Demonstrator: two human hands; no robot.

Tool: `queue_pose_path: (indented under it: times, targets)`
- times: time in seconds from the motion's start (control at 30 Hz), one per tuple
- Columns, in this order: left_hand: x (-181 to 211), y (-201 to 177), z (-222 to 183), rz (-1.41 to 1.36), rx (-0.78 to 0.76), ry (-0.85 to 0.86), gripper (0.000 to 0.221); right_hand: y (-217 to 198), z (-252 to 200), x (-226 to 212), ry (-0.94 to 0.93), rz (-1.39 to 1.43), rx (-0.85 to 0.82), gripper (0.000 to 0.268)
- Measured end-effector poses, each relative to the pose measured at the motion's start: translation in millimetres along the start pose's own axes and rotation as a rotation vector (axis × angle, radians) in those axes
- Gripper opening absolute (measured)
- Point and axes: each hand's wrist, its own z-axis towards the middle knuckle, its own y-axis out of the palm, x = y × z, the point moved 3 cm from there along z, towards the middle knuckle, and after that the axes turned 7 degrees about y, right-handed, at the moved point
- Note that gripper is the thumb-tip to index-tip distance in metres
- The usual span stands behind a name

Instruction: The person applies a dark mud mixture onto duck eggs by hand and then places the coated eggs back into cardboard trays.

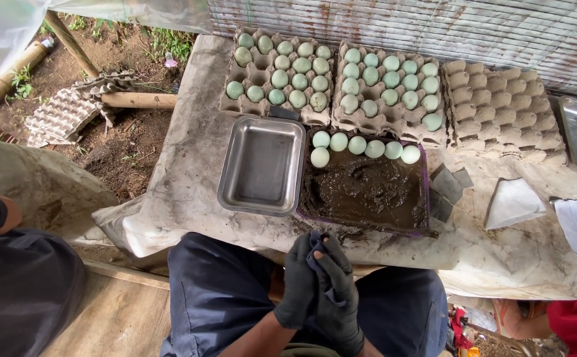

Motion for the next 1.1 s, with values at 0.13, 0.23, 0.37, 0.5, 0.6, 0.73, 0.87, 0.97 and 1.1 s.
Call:
queue_pose_path:
  times: [0.13,0.23,0.37,0.5,0.6,0.73,0.87,0.97,1.1]
  targets:
    - [14,4,4,0.062,0.131,-0.163,0.039,-13,-4,19,-0.006,-0.042,0.051,0.034]
    - [35,14,2,0.089,0.129,-0.268,0.046,-36,-4,25,0.128,-0.009,0.068,0.029]
    - [61,9,20,0.097,0.032,-0.355,0.030,-60,-20,48,0.436,0.055,0.181,0.027]
    - [89,-13,67,0.179,-0.130,-0.215,0.046,-74,-53,89,0.524,0.048,0.116,0.036]
    - [151,14,89,0.140,-0.318,-0.079,0.047,-76,-77,114,0.660,-0.064,0.132,0.033]
    - [178,21,145,0.194,-0.366,-0.045,0.054,-77,-83,133,1.050,0.054,0.152,0.042]
    - [195,29,204,0.445,-0.251,0.101,0.043,-69,-72,138,1.107,0.247,0.239,0.038]
    - [193,19,269,0.579,-0.158,0.220,0.034,-75,-75,151,1.220,0.050,0.165,0.038]
    - [211,42,312,0.605,-0.265,0.372,0.024,-81,-78,167,1.288,-0.012,0.145,0.037]
